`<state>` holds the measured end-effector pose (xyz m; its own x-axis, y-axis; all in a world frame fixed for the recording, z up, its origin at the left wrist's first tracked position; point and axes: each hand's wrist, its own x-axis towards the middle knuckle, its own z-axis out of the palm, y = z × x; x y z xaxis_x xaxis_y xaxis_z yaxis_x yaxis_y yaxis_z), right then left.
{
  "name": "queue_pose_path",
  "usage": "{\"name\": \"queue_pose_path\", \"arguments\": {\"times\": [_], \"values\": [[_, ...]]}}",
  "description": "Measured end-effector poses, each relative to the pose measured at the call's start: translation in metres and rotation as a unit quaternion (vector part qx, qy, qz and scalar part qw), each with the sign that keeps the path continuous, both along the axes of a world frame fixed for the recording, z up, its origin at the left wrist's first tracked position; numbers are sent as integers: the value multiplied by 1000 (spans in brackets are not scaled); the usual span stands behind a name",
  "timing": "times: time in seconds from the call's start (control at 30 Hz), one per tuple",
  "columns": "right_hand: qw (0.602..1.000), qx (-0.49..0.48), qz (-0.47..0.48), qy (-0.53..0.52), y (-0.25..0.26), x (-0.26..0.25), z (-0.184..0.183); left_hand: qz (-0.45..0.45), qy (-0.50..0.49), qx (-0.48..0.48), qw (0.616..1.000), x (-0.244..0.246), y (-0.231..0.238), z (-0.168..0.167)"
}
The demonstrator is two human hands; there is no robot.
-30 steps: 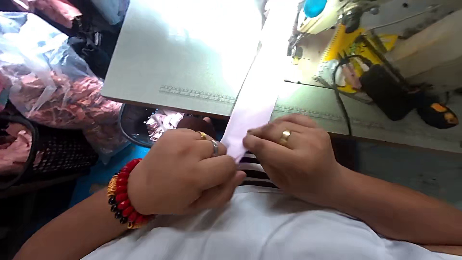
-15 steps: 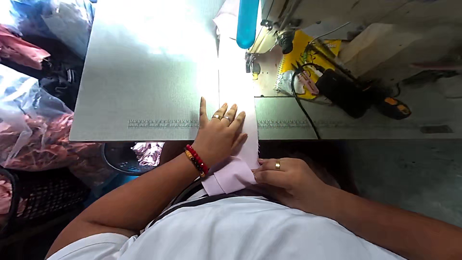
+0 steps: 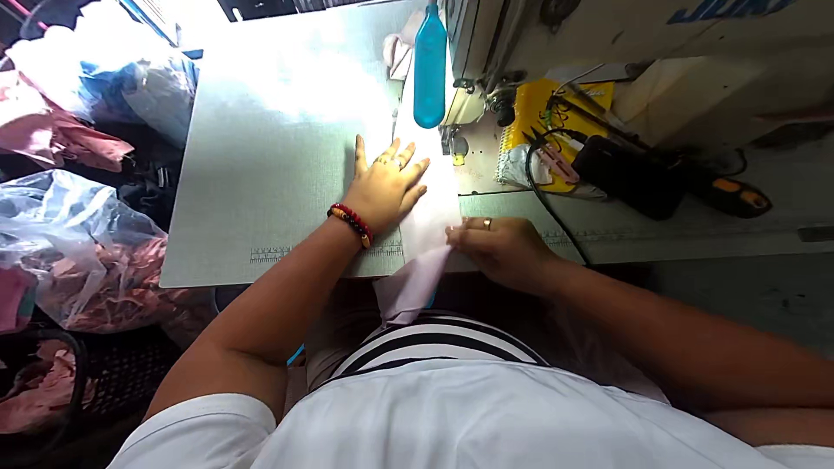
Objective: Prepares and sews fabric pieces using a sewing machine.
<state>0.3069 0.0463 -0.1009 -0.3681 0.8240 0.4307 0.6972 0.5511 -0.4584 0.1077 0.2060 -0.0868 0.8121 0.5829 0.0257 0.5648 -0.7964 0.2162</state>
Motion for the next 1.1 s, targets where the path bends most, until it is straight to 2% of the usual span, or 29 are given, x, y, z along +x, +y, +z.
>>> {"name": "queue_pose_path", "arguments": {"times": [0.07, 0.13, 0.2, 0.3, 0.4, 0.5, 0.57, 0.67, 0.73, 0.87, 0.97, 1.03, 1.1], "values": [[999, -16, -29, -1, 5, -2, 1, -5, -76, -34, 997, 1, -7, 1], [999, -28, -36, 12, 5, -4, -1, -37, -157, -140, 977, -4, -32, 3], [998, -43, -25, 31, 5, -3, -5, -71, -162, -228, 957, -23, -59, 6], [997, -65, 3, 49, 8, 4, -8, -114, -164, -242, 950, -61, -81, 6], [996, -67, 27, 49, 11, 5, -7, -107, -164, -271, 942, -104, -96, 17], [997, -60, 53, 12, 13, 1, -2, -65, -174, -272, 944, -139, -119, 26], [995, -64, 74, -30, 14, -9, 9, 0, -228, -247, 942, -152, -136, 28], [991, -61, 110, -55, 12, -44, 33, 132, -353, -222, 899, -159, -163, 32], [987, -57, 140, -53, 11, -77, 49, 186, -422, -187, 867, -158, -179, 38], [981, -26, 193, -3, 8, -133, 68, 195, -535, -211, 795, -160, -202, 44], [979, -15, 203, 12, 9, -144, 78, 177, -598, -214, 752, -158, -209, 41], [979, -5, 205, 20, 8, -140, 84, 182, -603, -209, 748, -156, -217, 44], [978, 1, 207, 24, 3, -135, 90, 192, -591, -178, 763, -155, -222, 45]]}}
